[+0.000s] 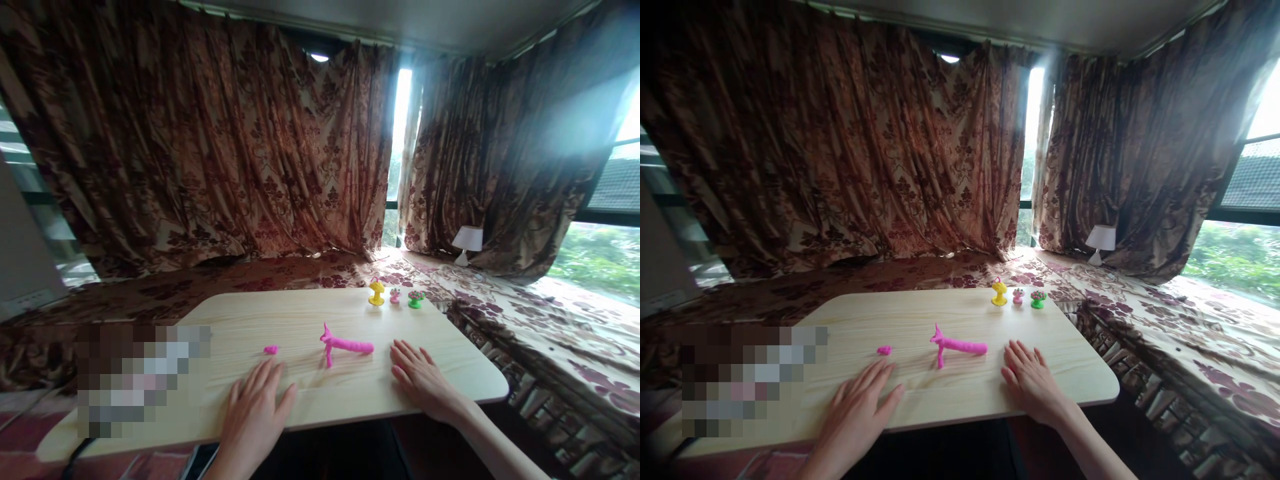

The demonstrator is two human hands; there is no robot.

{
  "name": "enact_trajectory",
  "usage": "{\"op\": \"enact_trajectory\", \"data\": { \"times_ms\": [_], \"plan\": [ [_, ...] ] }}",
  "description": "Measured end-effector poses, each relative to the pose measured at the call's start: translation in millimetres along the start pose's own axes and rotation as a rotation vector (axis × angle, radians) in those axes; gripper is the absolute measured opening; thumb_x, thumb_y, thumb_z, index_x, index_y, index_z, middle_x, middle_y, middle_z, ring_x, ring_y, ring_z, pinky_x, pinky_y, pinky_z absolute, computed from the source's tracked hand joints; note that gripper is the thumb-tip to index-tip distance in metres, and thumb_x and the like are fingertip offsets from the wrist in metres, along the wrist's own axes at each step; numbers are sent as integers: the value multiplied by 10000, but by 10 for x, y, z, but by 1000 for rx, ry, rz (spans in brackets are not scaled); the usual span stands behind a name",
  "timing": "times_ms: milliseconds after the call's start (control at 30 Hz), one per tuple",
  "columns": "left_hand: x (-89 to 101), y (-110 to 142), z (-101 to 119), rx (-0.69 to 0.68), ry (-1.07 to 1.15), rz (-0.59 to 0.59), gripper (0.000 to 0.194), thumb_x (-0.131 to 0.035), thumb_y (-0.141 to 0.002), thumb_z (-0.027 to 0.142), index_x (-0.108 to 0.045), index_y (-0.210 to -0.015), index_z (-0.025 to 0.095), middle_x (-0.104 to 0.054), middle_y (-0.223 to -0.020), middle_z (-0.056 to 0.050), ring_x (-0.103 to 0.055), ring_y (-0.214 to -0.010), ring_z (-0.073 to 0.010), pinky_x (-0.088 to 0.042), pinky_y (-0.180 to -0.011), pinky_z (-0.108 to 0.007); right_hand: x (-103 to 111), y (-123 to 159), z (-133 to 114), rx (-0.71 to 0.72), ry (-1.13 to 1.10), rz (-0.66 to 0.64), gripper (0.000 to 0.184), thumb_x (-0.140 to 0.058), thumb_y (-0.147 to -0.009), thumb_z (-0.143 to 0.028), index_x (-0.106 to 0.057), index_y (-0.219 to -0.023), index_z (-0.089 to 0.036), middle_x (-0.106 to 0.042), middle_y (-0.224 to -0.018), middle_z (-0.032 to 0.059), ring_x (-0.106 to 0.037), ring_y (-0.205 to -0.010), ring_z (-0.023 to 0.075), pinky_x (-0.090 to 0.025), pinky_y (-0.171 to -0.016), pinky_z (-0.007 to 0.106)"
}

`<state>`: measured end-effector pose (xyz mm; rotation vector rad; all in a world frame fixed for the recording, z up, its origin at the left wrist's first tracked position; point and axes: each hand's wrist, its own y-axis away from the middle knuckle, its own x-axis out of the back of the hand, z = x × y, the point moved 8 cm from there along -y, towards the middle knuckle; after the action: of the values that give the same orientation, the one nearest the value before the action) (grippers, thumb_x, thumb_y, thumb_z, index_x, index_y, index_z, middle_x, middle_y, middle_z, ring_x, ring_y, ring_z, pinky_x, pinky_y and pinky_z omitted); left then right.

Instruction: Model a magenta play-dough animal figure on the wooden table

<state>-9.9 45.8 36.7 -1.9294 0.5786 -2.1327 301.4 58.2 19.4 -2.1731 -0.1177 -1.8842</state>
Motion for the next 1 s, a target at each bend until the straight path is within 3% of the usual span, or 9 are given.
{"op": "enact_trajectory", "data": {
  "times_ms": [133, 233, 333, 467, 567, 767, 833, 900, 1000],
  "plan": [
    [-18, -17, 2, -24, -46, 29, 452, -350, -877, 418, -528, -1233, 204, -477, -1367, -80, -388, -1270, -235, -265, -1018, -442, 51, -714, 211, -68, 19, 41, 398, -457, -923, -361, -460, -1284, -196, -395, -1400, 111, -373, -1269, 280, -284, -1021, 537],
    [2, 18, 15, -32, -60, 43, 461, -336, -884, 427, -516, -1245, 203, -464, -1377, -83, -375, -1278, -228, -260, -1022, -431, 61, -812, 210, -52, 25, 38, 384, -494, -911, -340, -467, -1267, -200, -408, -1383, 96, -404, -1240, 272, -302, -1012, 533],
    [22, 27, 22, -24, -60, 49, 465, -332, -886, 430, -510, -1251, 202, -468, -1374, -79, -375, -1277, -232, -253, -1026, -438, 36, -403, 64, 9, 27, -1, 434, -319, -964, -352, -390, -1351, -169, -341, -1443, 120, -273, -1335, 250, -215, -1076, 495],
    [19, 22, 32, -26, -53, 49, 454, -333, -887, 423, -514, -1243, 208, -475, -1369, -71, -379, -1273, -235, -244, -1030, -447, 26, 378, -161, 109, 16, -58, 502, -207, -962, -452, -267, -1419, -252, -196, -1500, 6, -168, -1375, 172, -161, -1118, 408],
    [12, 24, 36, -29, -57, 49, 452, -333, -887, 418, -512, -1245, 208, -471, -1372, -74, -375, -1277, -235, -240, -1031, -452, 29, 536, -208, 127, 5, -79, 512, -166, -959, -475, -240, -1426, -276, -158, -1504, -25, -146, -1378, 153, -159, -1120, 397],
    [-16, 23, 15, -38, -62, 30, 458, -335, -883, 426, -513, -1247, 212, -472, -1371, -76, -379, -1278, -240, -258, -1023, -461, 68, -409, 88, -18, 29, -6, 470, -308, -958, -410, -388, -1355, -171, -323, -1454, 120, -262, -1341, 259, -202, -1068, 522],
    [-22, 23, 9, -41, -57, 28, 456, -332, -885, 426, -509, -1250, 217, -472, -1372, -70, -378, -1280, -238, -260, -1024, -463, 86, -678, 174, -61, 32, 20, 451, -396, -938, -410, -414, -1327, -183, -354, -1434, 122, -321, -1308, 282, -241, -1041, 550],
    [-16, 25, 8, -38, -59, 35, 457, -327, -888, 426, -506, -1253, 216, -467, -1376, -78, -377, -1281, -239, -259, -1025, -467, 84, -743, 189, -73, 35, 28, 447, -390, -938, -422, -417, -1323, -197, -348, -1435, 124, -328, -1304, 286, -252, -1033, 558],
    [2, 33, 26, -40, -58, 45, 464, -333, -888, 428, -504, -1257, 204, -466, -1374, -95, -379, -1279, -246, -259, -1027, -463, 50, -426, 78, -32, 44, 9, 492, -270, -954, -444, -383, -1358, -187, -306, -1458, 126, -251, -1346, 268, -189, -1061, 554]
  ]
}}
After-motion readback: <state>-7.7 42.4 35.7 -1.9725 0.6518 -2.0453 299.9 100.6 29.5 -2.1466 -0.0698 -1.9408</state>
